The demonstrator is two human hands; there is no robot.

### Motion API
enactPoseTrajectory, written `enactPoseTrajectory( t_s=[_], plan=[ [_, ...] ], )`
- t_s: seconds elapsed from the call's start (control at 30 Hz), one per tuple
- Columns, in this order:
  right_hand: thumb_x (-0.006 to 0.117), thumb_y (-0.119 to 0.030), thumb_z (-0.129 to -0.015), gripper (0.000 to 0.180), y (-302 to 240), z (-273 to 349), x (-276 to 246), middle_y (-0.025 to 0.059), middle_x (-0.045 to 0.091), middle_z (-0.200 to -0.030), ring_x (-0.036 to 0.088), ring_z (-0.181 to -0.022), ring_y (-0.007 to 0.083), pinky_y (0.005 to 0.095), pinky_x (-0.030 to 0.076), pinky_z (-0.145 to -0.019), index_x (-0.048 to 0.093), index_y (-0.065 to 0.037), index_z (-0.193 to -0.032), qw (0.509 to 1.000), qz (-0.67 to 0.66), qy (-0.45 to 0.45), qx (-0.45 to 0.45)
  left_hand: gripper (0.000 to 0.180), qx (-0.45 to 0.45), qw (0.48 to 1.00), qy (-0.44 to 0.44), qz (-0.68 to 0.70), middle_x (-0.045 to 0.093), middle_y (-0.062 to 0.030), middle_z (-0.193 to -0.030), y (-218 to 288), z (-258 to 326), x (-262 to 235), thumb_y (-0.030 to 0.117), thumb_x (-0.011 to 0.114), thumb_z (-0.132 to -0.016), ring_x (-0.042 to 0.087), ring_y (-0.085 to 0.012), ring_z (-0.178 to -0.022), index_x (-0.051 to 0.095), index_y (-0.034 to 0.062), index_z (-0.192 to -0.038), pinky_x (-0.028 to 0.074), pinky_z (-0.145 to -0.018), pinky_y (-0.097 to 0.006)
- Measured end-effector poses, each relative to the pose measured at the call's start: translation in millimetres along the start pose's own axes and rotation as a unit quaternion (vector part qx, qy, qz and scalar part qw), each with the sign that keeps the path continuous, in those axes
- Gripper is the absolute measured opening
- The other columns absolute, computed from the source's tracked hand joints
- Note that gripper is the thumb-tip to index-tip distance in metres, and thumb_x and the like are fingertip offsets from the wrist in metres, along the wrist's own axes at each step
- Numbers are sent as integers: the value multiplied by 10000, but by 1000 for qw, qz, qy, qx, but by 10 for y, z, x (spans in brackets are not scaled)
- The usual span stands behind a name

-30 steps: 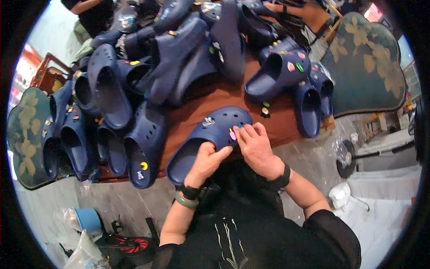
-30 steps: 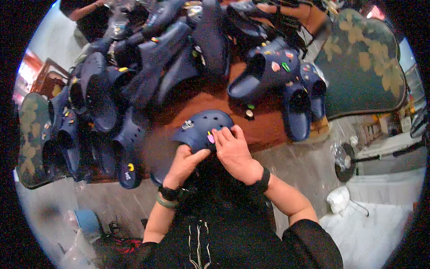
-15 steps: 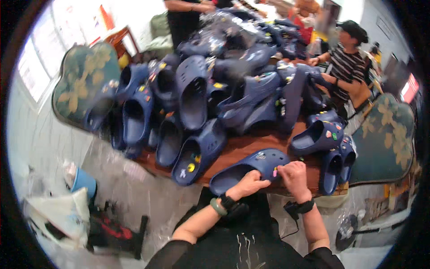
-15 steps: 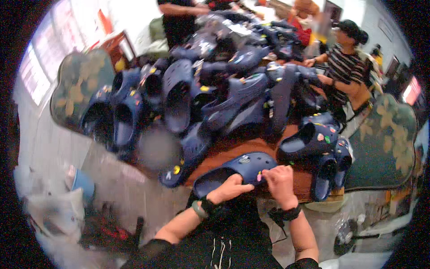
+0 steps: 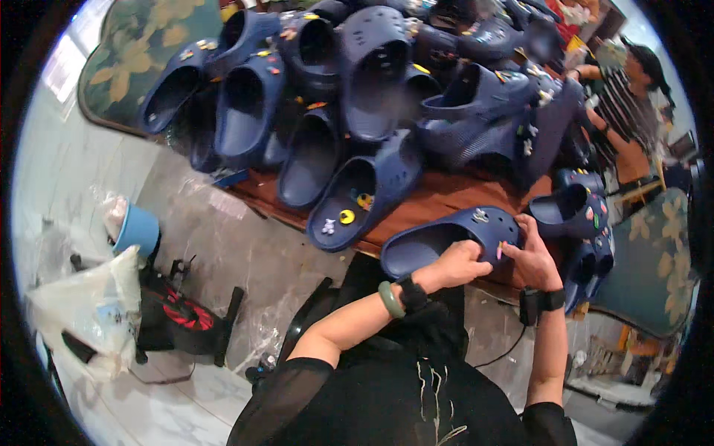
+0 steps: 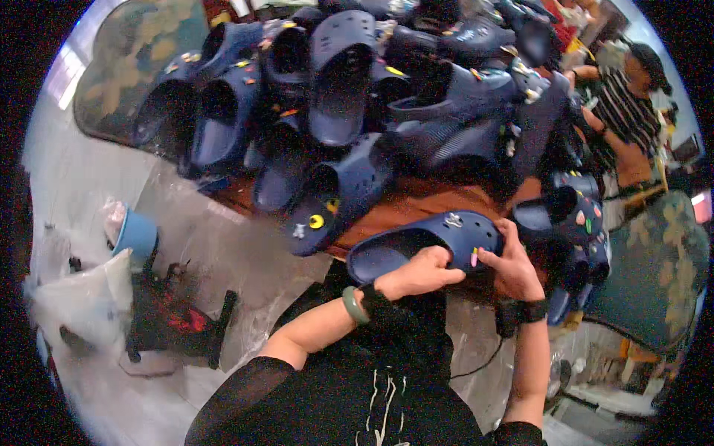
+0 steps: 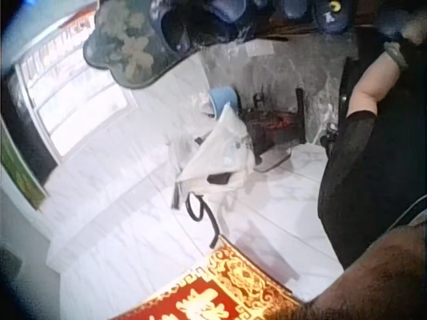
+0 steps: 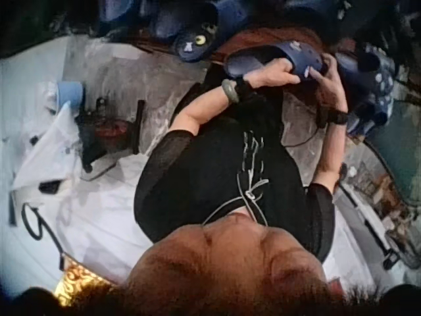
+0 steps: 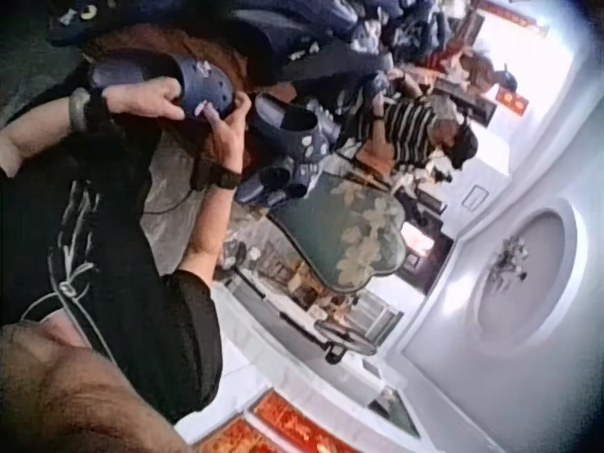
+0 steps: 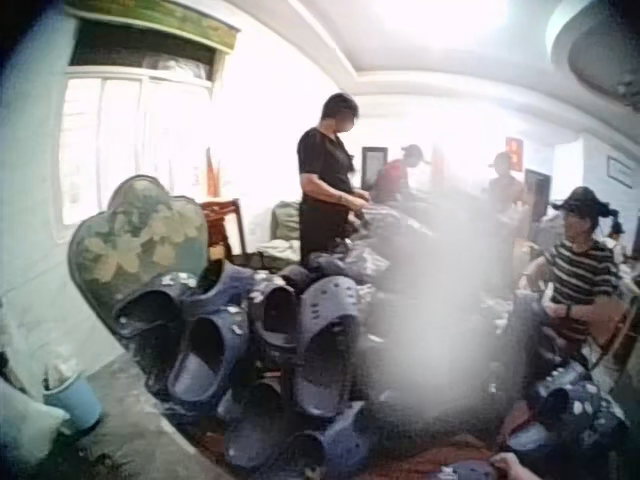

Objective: Manually inserting decorative plastic charms into the holes of blue clog-style shoes.

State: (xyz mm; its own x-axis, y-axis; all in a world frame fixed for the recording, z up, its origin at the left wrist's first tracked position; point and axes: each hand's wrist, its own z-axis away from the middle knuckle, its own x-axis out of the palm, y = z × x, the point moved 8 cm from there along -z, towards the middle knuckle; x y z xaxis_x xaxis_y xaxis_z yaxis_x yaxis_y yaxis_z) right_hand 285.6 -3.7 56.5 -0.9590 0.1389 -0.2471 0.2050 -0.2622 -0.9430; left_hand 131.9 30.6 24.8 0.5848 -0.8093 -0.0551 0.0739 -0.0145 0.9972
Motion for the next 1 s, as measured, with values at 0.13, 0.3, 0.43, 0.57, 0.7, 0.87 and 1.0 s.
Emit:
enactPoseTrajectory(
  t_s=[0.13, 0.3, 0.43, 0.57, 0.7, 0.87, 1.0],
  plan=[
    [725, -19, -758, 585, 117, -64, 42, 64, 452, -1146, 421, -1108, 159, 291, 346, -995, 406, -48, -1248, 999, -8, 22, -30, 300, -12, 1000, -1, -2, 576, -54, -677, -83, -3, -9, 253, 628, -807, 547, -137, -627, 649, -5, -958, 452, -576, -327],
    [733, -25, -756, 467, 277, -79, -53, -4, 441, -1021, 429, -1001, 114, 260, 388, -880, 448, -101, -1118, 990, 51, 83, -102, 334, 51, 995, -10, 89, 682, -65, -941, 17, -21, 16, 180, 606, -847, 621, -128, -858, 638, -10, -1120, 501, -779, -302],
    [765, -42, -762, 465, 151, 69, -28, -14, 444, -1043, 445, -1001, 104, 250, 392, -882, 461, -111, -1106, 992, -92, 83, -16, 305, -26, 989, -56, 133, 658, -40, -1074, 139, 41, -14, 103, 613, -881, 592, -121, -960, 629, -31, -1155, 473, -867, -277],
    [757, -73, -793, 473, 200, 151, -66, -1, 465, -1158, 464, -1133, 117, 270, 373, -994, 500, -106, -1189, 995, -81, 15, -50, 313, -34, 984, -40, 169, 656, -34, -1071, 127, 50, -7, 96, 643, -865, 591, -120, -956, 632, -39, -1147, 473, -859, -270],
    [783, -215, -757, 354, 264, 271, -160, 108, 518, -1210, 470, -1184, 258, 345, 378, -1005, 658, -114, -1072, 984, 19, 121, -131, 301, -53, 988, -25, 142, 658, -33, -1060, 112, 41, -25, 75, 660, -852, 593, -113, -951, 639, -42, -1128, 477, -848, -268],
    [822, -258, -726, 257, 3, 450, -83, 95, 552, -1073, 509, -1057, 276, 375, 412, -914, 702, -86, -873, 926, 153, 291, -189, 317, -55, 989, -27, 132, 656, -31, -1077, 149, 50, -8, 68, 679, -837, 610, -124, -953, 634, -24, -1137, 479, -866, -274],
    [794, -145, -775, 201, 55, 508, -5, 55, 521, -1080, 483, -973, 170, 272, 420, -740, 688, -74, -931, 917, 170, 309, -188, 278, -81, 990, -5, 119, 670, -29, -1035, 151, 78, -31, 83, 687, -842, 613, -109, -917, 657, -28, -1096, 482, -835, -261]
  ],
)
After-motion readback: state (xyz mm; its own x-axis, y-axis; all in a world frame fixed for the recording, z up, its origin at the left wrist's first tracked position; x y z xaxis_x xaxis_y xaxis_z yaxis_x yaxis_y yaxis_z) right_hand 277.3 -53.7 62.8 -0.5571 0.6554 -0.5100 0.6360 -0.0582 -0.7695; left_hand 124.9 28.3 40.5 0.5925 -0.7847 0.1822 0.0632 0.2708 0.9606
